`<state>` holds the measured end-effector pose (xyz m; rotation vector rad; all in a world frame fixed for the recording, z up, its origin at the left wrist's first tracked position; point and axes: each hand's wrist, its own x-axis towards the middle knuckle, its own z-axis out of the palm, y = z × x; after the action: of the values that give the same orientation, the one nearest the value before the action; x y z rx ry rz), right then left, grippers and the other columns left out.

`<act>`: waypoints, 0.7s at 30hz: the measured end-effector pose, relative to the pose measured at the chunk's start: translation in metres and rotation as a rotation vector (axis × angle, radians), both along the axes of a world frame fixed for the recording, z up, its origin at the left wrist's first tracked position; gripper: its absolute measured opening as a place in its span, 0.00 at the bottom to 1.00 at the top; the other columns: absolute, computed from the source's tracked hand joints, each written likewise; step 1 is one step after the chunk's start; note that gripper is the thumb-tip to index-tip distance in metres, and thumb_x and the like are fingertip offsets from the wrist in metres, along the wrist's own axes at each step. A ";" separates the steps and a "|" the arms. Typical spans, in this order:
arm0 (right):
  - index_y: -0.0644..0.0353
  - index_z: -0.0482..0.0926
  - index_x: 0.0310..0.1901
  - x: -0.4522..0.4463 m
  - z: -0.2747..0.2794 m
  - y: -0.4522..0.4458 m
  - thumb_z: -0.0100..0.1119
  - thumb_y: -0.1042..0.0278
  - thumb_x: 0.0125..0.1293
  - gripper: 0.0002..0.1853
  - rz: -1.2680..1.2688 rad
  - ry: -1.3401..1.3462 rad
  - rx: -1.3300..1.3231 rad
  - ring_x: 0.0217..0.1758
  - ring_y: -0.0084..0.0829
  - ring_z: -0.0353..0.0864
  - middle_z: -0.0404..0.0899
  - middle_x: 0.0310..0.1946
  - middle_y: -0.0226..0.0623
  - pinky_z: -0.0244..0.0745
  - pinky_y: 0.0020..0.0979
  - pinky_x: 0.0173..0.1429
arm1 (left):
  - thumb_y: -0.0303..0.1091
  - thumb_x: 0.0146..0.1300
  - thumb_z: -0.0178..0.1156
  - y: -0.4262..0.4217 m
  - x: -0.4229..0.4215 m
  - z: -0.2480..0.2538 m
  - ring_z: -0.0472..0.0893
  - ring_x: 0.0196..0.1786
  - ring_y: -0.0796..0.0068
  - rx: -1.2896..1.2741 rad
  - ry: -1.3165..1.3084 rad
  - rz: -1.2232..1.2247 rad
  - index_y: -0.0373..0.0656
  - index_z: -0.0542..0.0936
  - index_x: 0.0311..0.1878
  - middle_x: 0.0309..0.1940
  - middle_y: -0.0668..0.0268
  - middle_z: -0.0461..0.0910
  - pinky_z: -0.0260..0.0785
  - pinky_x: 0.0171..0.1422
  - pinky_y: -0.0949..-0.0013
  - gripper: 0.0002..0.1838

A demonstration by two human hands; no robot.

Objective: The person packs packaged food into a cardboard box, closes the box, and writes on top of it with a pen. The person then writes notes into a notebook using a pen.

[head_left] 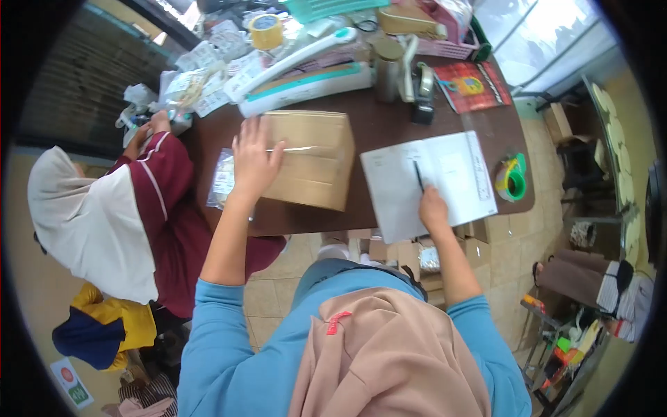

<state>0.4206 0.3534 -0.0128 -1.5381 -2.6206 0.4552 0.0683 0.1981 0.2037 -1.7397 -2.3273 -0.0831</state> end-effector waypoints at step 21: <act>0.60 0.74 0.30 -0.203 0.247 -0.041 0.41 0.54 0.72 0.19 -0.241 1.155 -0.278 0.21 0.19 0.71 0.73 0.26 0.31 0.65 0.20 0.25 | 0.39 0.68 0.49 -0.045 0.011 -0.048 0.50 0.74 0.55 0.480 -1.622 -0.056 0.54 0.33 0.74 0.71 0.46 0.49 0.46 0.73 0.63 0.41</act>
<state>0.2181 0.3126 0.2339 -1.0711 -1.5032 1.2420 0.0797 0.1528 0.1554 -1.5425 -2.4718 -2.5831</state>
